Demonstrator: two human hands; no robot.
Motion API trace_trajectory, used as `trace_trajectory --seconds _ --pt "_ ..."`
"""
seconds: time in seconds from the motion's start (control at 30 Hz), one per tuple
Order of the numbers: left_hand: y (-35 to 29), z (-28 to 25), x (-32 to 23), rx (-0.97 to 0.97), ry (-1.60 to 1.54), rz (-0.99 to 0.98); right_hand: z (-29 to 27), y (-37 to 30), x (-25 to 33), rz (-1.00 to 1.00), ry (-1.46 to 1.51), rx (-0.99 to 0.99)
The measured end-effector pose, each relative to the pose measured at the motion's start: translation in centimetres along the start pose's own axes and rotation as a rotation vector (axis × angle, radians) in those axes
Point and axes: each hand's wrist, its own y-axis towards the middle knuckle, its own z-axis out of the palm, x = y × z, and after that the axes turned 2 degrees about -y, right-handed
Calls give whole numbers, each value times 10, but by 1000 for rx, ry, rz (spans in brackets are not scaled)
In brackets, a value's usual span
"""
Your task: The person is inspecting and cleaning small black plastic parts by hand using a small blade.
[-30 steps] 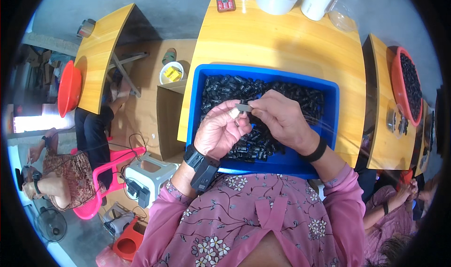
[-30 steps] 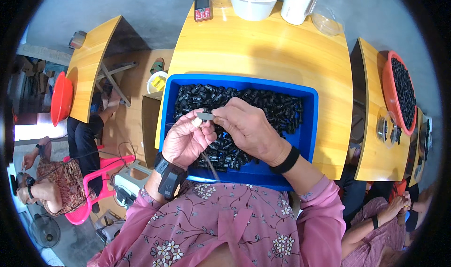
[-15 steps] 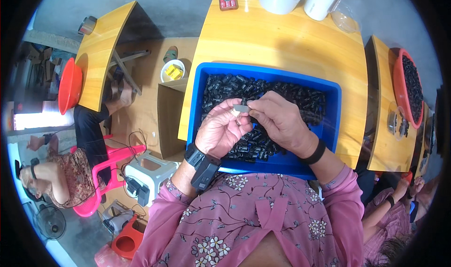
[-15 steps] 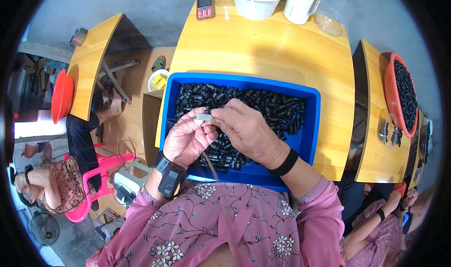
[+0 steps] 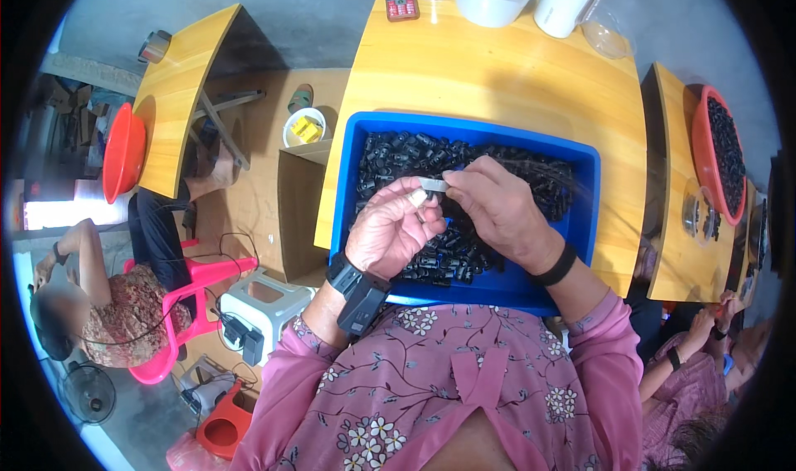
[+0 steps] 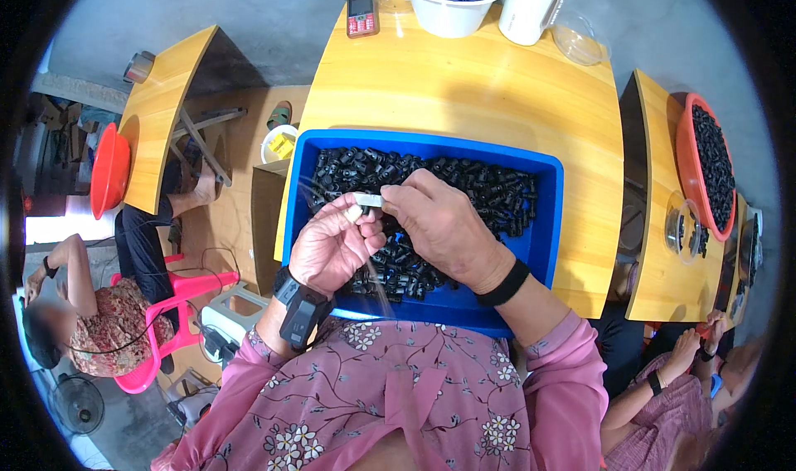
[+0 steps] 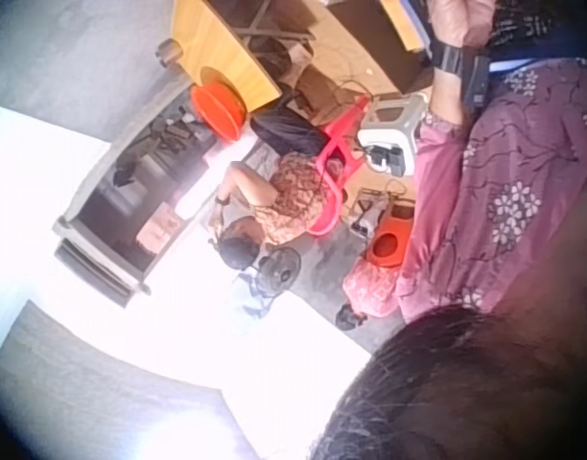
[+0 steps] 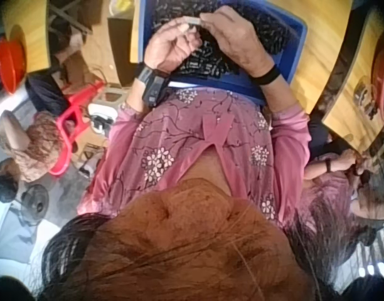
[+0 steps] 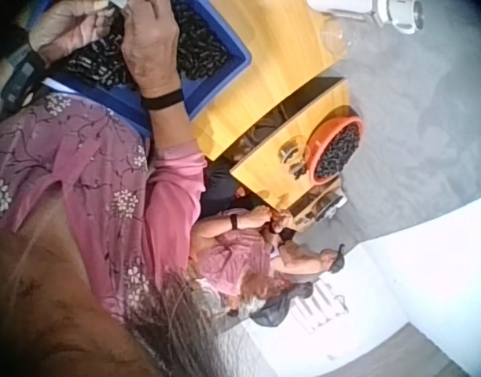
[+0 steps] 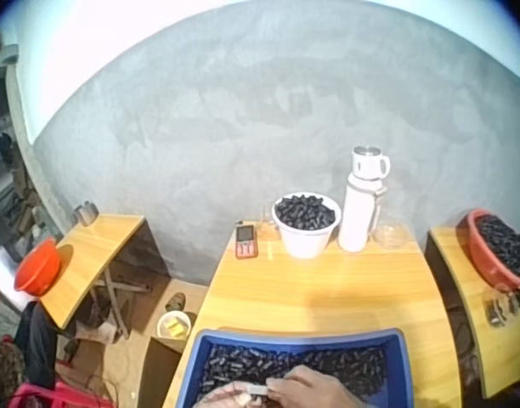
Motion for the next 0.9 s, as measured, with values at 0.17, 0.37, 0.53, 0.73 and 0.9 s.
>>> trace_trajectory --seconds 0.17,0.37,0.53,0.73,0.9 --pt "-1 8 -2 -46 53 -1 -4 1 -1 291 289 -8" --pt "-1 6 1 31 102 -87 3 -1 -6 422 624 11" --pt "-2 10 0 31 143 -109 -1 3 -4 496 661 77" --pt "-2 14 2 -9 203 -111 -9 7 0 587 572 166" --pt "-2 17 0 -42 172 -111 -10 8 1 605 672 74"
